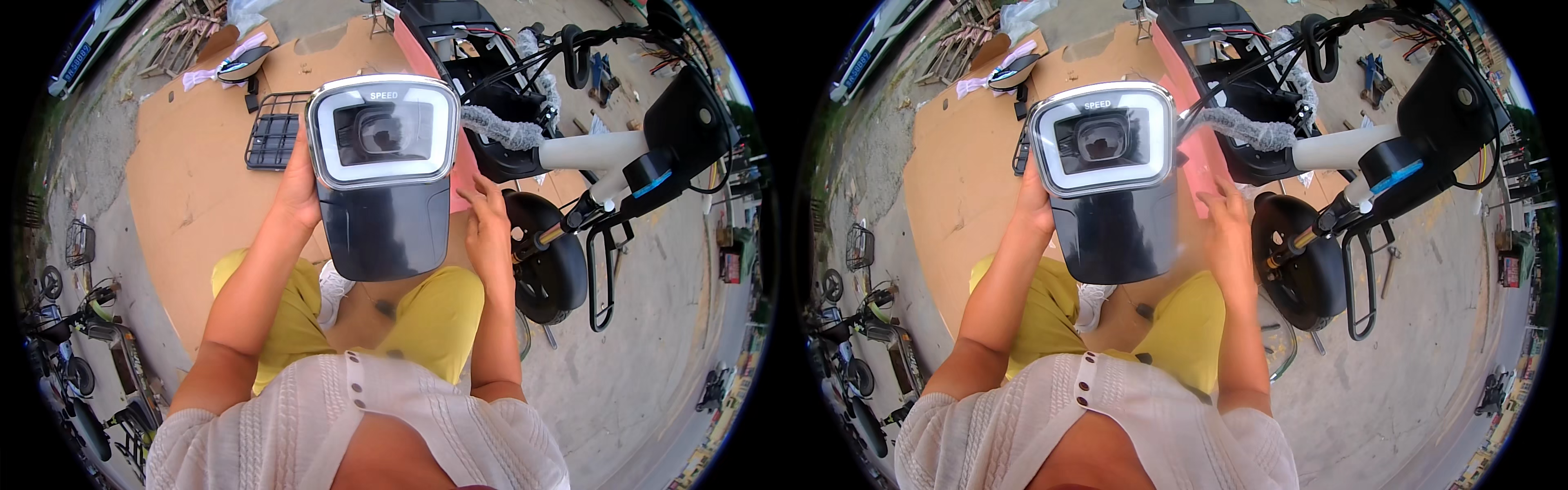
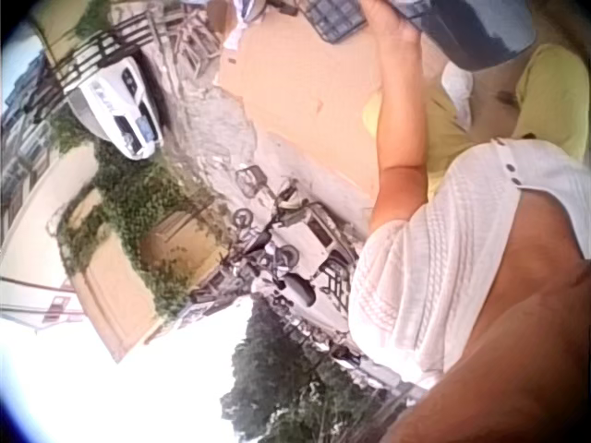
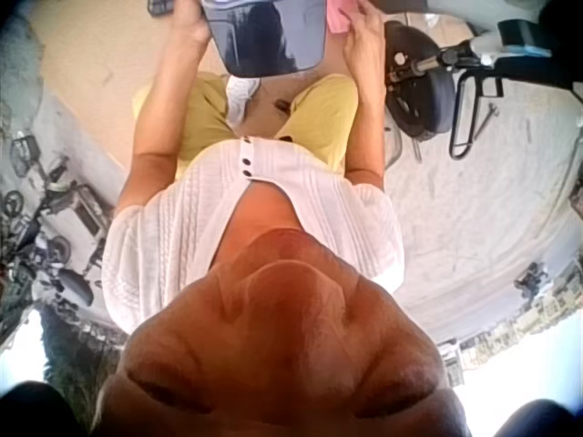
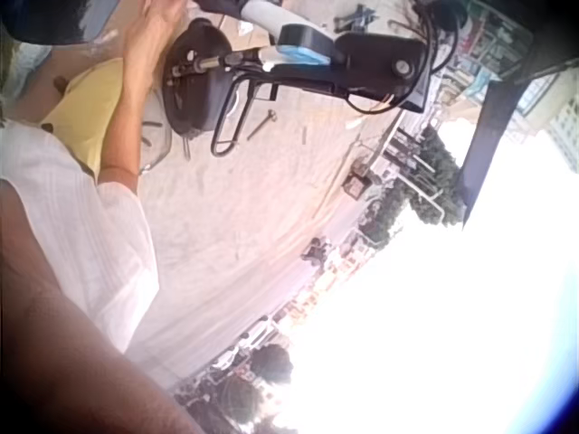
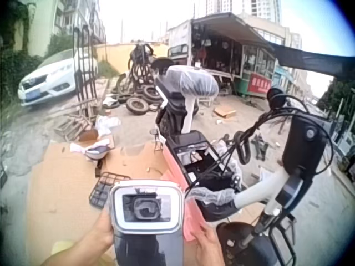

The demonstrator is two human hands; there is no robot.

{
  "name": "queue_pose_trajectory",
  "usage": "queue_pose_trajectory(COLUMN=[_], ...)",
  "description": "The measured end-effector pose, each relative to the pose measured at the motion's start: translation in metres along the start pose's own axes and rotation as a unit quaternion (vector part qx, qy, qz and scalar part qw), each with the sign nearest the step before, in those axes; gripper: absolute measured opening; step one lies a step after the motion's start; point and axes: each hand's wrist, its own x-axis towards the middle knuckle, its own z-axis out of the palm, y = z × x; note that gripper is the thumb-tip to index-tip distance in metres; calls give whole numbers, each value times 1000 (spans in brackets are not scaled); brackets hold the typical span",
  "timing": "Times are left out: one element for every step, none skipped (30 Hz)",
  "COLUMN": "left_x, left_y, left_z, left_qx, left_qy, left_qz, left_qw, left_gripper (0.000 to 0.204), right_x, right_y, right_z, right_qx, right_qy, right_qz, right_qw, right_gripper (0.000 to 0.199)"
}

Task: The person assembles an electric scooter by attaching a black plastic housing to the handlebar stem and connecting wires. They then install a digital display unit into a front basket, connect its wiring, and remove protective plastic film from the handlebars.

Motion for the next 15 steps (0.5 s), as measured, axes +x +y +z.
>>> queue_pose_trajectory(left_x=[4, 5, 6, 6, 8, 8, 7, 7, 9, 9, 9, 9, 7, 5, 3], left_y=[-3, -6, -9, -13, -16, -20, -23, -25, -28, -32, -35, -39, -42, -45, -47], left_z=[-2, -2, -1, 1, 1, 3, 8, 12, 11, 11, 11, 13, 15, 14, 13], left_qx=[-37, -35, -34, -33, -31, -24, -16, -8, -16, 15, 47, 78, 102, 99, 96], left_qy=[2, 12, 22, 33, 28, 30, 31, 32, 35, 34, 33, 30, 22, 17, 12], left_qz=[-19, -31, -42, -55, -64, -74, -85, -96, -110, -112, -114, -116, -119, -130, -141], left_qw=[999, 999, 998, 997, 997, 997, 996, 995, 993, 993, 992, 990, 987, 986, 985], left_gripper=[50, 50, 50, 50, 50, 51, 51, 51, 51, 56, 62, 67, 69, 66, 63], right_x=[-3, -4, -5, -5, -2, 3, 6, 8, 10, 12, 12, 13, 14, 14, 12], right_y=[3, 5, 4, 2, -1, -6, -10, -13, -13, -14, -18, -23, -35, -43, -47], right_z=[-3, -5, -8, -13, -16, -21, -27, -32, -35, -36, -39, -42, -47, -48, -46], right_qx=[-55, -108, -75, -43, -16, 35, 59, 82, 119, 155, 203, 250, 307, 365, 419], right_qy=[-17, -34, -20, -7, 40, 45, 39, 33, 54, 76, 79, 81, 65, 48, 30], right_qz=[-5, -13, 39, 93, 126, 184, 189, 193, 148, 103, 102, 100, 144, 186, 186], right_qw=[998, 993, 996, 995, 991, 981, 980, 977, 980, 980, 971, 960, 938, 911, 888], right_gripper=[24, 26, 24, 23, 20, 19, 19, 18, 23, 30, 37, 45, 55, 65, 86])
